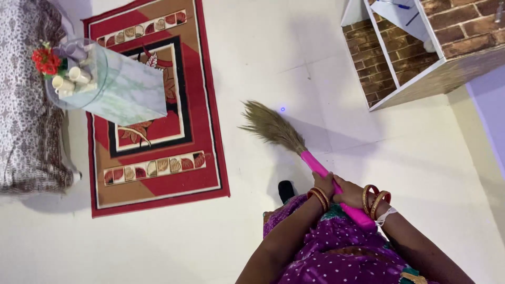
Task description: The person sweeps the floor with a broom, moving across a room and a hallway.
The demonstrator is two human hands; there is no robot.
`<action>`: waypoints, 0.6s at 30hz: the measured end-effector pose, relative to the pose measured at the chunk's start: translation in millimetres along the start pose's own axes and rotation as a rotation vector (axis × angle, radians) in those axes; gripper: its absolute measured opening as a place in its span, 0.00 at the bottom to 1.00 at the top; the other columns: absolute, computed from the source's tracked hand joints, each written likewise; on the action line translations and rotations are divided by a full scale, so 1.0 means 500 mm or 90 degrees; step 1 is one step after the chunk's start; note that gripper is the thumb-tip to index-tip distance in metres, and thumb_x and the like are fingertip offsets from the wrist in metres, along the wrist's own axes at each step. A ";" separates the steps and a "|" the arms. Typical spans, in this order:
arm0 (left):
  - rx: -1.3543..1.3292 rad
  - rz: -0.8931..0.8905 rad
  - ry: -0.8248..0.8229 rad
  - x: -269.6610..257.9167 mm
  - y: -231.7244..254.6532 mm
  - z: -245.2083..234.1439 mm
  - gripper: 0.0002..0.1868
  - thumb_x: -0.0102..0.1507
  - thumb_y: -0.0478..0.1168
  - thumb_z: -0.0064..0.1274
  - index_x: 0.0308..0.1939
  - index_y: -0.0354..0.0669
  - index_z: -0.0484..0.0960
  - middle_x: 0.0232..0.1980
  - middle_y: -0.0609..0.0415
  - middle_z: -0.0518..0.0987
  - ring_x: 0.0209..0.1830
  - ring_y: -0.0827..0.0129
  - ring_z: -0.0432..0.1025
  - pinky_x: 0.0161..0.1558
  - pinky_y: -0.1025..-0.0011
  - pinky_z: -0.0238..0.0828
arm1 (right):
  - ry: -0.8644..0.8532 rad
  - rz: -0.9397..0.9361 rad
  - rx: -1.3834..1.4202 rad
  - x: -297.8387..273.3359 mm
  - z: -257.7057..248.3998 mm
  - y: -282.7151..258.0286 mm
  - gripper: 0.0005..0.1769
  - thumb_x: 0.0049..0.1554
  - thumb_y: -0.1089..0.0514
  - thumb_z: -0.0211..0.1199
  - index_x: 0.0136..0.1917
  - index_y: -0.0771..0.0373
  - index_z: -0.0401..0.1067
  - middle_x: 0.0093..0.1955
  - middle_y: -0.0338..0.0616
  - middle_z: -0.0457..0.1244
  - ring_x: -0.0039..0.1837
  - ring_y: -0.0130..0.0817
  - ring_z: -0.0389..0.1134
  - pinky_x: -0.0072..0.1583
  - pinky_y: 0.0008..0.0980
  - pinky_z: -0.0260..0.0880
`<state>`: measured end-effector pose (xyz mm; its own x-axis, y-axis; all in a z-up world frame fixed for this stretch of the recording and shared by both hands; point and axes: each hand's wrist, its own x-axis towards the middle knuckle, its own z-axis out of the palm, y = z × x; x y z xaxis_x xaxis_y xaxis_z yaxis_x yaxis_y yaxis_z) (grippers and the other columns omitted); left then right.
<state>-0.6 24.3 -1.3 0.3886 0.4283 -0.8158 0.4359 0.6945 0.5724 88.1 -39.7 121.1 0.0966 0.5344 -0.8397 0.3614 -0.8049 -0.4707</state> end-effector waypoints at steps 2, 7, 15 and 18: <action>0.023 0.039 -0.002 0.020 0.009 -0.034 0.41 0.67 0.44 0.45 0.78 0.36 0.42 0.64 0.27 0.72 0.58 0.45 0.74 0.54 0.57 0.76 | 0.022 0.014 0.031 0.011 0.016 -0.023 0.60 0.51 0.54 0.64 0.84 0.57 0.29 0.66 0.58 0.65 0.61 0.46 0.72 0.62 0.38 0.73; 0.053 0.083 0.008 0.039 -0.013 -0.092 0.47 0.68 0.44 0.46 0.80 0.44 0.31 0.70 0.31 0.68 0.64 0.49 0.71 0.63 0.63 0.72 | 0.092 -0.085 0.045 0.032 0.076 -0.038 0.62 0.51 0.57 0.67 0.82 0.57 0.25 0.74 0.63 0.53 0.68 0.47 0.64 0.66 0.39 0.66; 0.247 -0.096 -0.066 0.013 -0.059 -0.122 0.48 0.69 0.45 0.45 0.80 0.44 0.26 0.72 0.31 0.64 0.67 0.47 0.68 0.67 0.62 0.67 | 0.105 -0.059 0.270 0.042 0.192 0.016 0.57 0.50 0.53 0.66 0.82 0.56 0.35 0.72 0.55 0.61 0.69 0.42 0.68 0.70 0.36 0.66; 0.250 -0.077 -0.107 -0.013 -0.070 -0.135 0.49 0.68 0.43 0.45 0.80 0.44 0.26 0.71 0.31 0.65 0.65 0.47 0.70 0.65 0.61 0.71 | 0.177 -0.064 0.364 0.002 0.241 0.000 0.55 0.51 0.53 0.67 0.82 0.56 0.39 0.71 0.55 0.63 0.69 0.41 0.67 0.69 0.36 0.65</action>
<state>-73.0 36.2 -21.4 0.4290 0.2346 -0.8723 0.7489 0.4475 0.4887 -23.3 -70.2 87.5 0.3531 0.5994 -0.7183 -0.1630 -0.7166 -0.6781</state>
